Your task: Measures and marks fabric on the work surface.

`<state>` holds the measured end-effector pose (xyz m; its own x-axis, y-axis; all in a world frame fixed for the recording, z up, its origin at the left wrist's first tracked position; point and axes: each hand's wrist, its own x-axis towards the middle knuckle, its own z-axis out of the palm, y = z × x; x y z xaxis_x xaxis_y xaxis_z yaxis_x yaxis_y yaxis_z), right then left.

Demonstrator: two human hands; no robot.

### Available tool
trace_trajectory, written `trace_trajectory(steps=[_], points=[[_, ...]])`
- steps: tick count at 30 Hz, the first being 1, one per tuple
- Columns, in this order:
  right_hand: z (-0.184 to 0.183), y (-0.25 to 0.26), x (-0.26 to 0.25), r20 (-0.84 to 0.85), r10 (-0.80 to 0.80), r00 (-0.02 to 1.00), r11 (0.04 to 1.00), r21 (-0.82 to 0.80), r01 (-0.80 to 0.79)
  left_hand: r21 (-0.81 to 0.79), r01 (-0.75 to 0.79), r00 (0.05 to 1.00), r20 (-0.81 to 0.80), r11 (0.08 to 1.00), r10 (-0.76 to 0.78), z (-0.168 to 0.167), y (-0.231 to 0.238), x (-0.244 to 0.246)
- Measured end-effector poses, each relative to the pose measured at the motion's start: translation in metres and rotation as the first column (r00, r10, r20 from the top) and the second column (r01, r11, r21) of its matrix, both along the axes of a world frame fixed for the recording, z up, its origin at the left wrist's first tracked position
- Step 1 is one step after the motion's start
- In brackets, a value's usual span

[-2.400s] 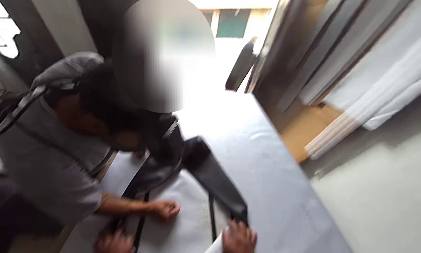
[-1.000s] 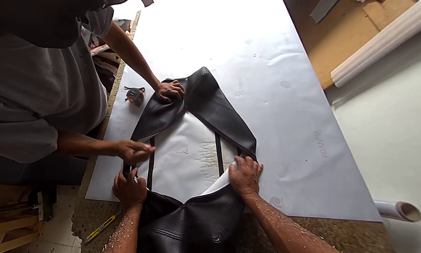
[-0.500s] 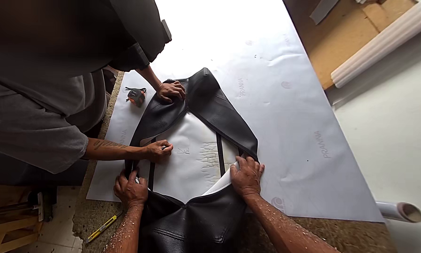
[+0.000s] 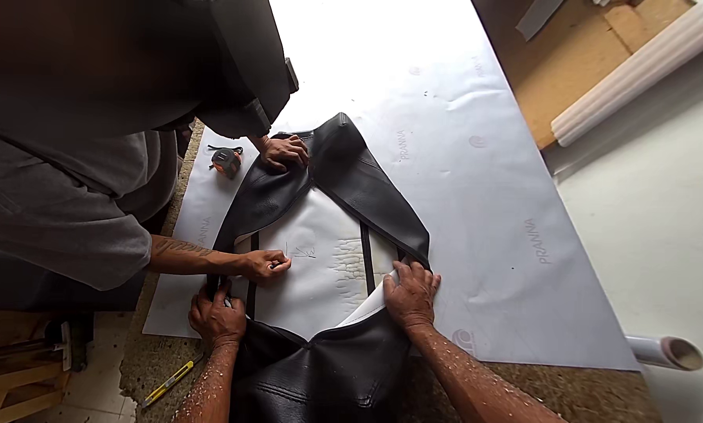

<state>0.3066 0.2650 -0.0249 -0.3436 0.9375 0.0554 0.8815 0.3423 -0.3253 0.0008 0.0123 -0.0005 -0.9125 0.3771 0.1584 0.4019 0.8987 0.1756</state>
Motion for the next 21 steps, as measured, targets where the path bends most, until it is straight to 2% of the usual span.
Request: trace_trajectory(steps=[21], points=[[0.0016, 0.0004, 0.0006, 0.003, 0.008, 1.0, 1.0, -0.01, -0.008, -0.009, 0.01, 1.0, -0.003, 1.0, -0.01, -0.0054, -0.0026, -0.0022]])
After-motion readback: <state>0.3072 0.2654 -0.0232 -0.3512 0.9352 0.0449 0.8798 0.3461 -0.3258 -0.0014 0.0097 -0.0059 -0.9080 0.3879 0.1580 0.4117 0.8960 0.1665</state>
